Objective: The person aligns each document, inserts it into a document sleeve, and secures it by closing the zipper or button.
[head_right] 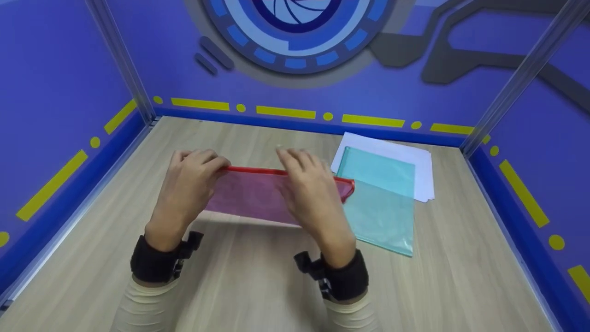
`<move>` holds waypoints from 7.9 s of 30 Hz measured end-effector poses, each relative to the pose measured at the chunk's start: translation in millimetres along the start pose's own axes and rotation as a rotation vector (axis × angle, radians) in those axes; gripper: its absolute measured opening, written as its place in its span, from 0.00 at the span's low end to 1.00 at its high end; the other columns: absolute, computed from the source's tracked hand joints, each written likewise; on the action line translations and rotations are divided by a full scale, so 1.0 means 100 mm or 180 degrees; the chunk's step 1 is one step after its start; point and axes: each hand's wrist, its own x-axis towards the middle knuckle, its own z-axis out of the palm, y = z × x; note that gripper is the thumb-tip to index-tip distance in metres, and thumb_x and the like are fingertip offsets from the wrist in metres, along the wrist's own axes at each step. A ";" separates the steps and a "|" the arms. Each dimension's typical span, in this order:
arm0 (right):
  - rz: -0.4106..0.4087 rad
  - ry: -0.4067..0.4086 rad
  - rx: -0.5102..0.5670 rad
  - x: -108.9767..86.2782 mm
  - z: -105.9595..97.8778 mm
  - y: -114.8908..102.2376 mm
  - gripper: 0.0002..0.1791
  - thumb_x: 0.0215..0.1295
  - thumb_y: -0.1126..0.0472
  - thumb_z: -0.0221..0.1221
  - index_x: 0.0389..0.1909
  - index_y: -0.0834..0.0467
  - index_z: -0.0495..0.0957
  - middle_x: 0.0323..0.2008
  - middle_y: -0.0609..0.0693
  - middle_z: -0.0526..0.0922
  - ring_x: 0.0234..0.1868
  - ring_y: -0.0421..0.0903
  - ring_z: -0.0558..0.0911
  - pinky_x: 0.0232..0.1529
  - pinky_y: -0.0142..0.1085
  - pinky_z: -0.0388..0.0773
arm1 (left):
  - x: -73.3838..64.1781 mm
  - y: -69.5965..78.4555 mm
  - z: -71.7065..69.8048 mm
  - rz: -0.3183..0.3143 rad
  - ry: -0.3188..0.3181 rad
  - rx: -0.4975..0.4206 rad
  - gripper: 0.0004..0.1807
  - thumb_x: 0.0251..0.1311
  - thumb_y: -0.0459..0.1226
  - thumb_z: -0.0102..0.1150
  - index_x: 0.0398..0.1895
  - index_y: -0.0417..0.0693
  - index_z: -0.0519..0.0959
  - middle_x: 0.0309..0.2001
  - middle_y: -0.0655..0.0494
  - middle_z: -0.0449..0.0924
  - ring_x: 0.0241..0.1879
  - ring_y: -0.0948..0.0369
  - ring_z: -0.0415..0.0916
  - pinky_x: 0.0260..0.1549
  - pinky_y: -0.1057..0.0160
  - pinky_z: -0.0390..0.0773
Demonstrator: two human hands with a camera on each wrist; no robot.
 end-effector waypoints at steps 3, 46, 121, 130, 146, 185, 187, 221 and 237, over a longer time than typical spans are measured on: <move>0.0024 -0.0212 -0.0099 0.01 0.05 -0.06 0.29 0.69 0.66 0.69 0.71 0.57 0.78 0.57 0.59 0.86 0.55 0.58 0.86 0.56 0.52 0.83 | 0.00 0.05 -0.04 0.0140 0.0074 0.0011 0.08 0.66 0.28 0.70 0.43 0.50 0.88 0.39 0.53 0.85 0.45 0.53 0.83 0.50 0.47 0.71; 0.0715 0.1614 0.2286 0.23 0.27 0.31 0.11 0.74 0.70 0.63 0.54 0.69 0.82 0.38 0.60 0.89 0.27 0.47 0.86 0.29 0.32 0.82 | 0.10 -0.46 0.08 -0.1029 0.0180 -0.2604 0.21 0.72 0.42 0.67 0.60 0.39 0.77 0.46 0.46 0.89 0.41 0.56 0.89 0.37 0.57 0.87; 0.1296 -0.1102 -0.0864 -0.68 0.73 1.73 0.61 0.62 0.20 0.56 0.86 0.50 0.50 0.85 0.64 0.42 0.84 0.69 0.39 0.74 0.74 0.35 | -0.04 -0.13 1.69 -0.1080 -0.1726 -0.0569 0.57 0.62 0.79 0.47 0.87 0.61 0.51 0.86 0.43 0.34 0.84 0.39 0.26 0.76 0.31 0.32; 0.1426 -0.1152 -0.0761 -0.73 0.73 1.73 0.60 0.64 0.20 0.56 0.86 0.52 0.50 0.84 0.67 0.46 0.82 0.72 0.46 0.72 0.76 0.46 | 0.03 -0.21 1.67 -0.1106 -0.1804 -0.0652 0.57 0.63 0.77 0.49 0.87 0.59 0.49 0.86 0.42 0.35 0.84 0.39 0.25 0.76 0.31 0.32; 0.1531 -0.1514 -0.1091 -0.88 0.74 1.37 0.43 0.69 0.34 0.65 0.67 0.68 0.75 0.59 0.75 0.75 0.52 0.75 0.79 0.46 0.66 0.80 | 0.08 0.02 1.38 -0.1119 -0.1513 -0.1084 0.51 0.70 0.75 0.39 0.86 0.55 0.57 0.80 0.41 0.60 0.82 0.39 0.46 0.76 0.33 0.48; 0.0057 0.0225 0.2241 -0.42 -0.62 0.02 0.26 0.76 0.77 0.53 0.73 0.68 0.66 0.59 0.64 0.82 0.55 0.53 0.87 0.50 0.39 0.86 | 0.18 1.19 0.33 0.1108 0.0726 -0.2048 0.26 0.68 0.52 0.71 0.57 0.45 0.77 0.75 0.41 0.61 0.75 0.48 0.64 0.70 0.60 0.69; -0.0160 0.0018 0.2317 -0.39 -0.59 0.03 0.29 0.78 0.77 0.49 0.78 0.67 0.62 0.67 0.65 0.77 0.65 0.55 0.81 0.61 0.40 0.81 | 0.18 1.19 0.32 0.0958 0.0849 -0.2073 0.22 0.70 0.49 0.69 0.55 0.46 0.76 0.75 0.39 0.60 0.74 0.46 0.65 0.68 0.59 0.72; -0.0015 0.0562 0.1272 -0.29 -0.55 0.28 0.18 0.74 0.79 0.55 0.55 0.61 0.86 0.46 0.52 0.90 0.42 0.41 0.87 0.49 0.27 0.81 | 0.32 0.76 0.27 0.0467 0.0921 -0.1996 0.09 0.77 0.38 0.56 0.43 0.49 0.86 0.45 0.59 0.86 0.48 0.63 0.82 0.63 0.52 0.74; -0.0390 0.0585 0.1644 -0.30 -0.56 0.39 0.14 0.76 0.76 0.54 0.52 0.65 0.85 0.31 0.52 0.85 0.27 0.42 0.80 0.34 0.26 0.74 | 0.31 0.73 0.25 0.0340 0.0858 -0.1809 0.10 0.79 0.39 0.53 0.40 0.49 0.83 0.37 0.59 0.81 0.36 0.62 0.79 0.45 0.58 0.76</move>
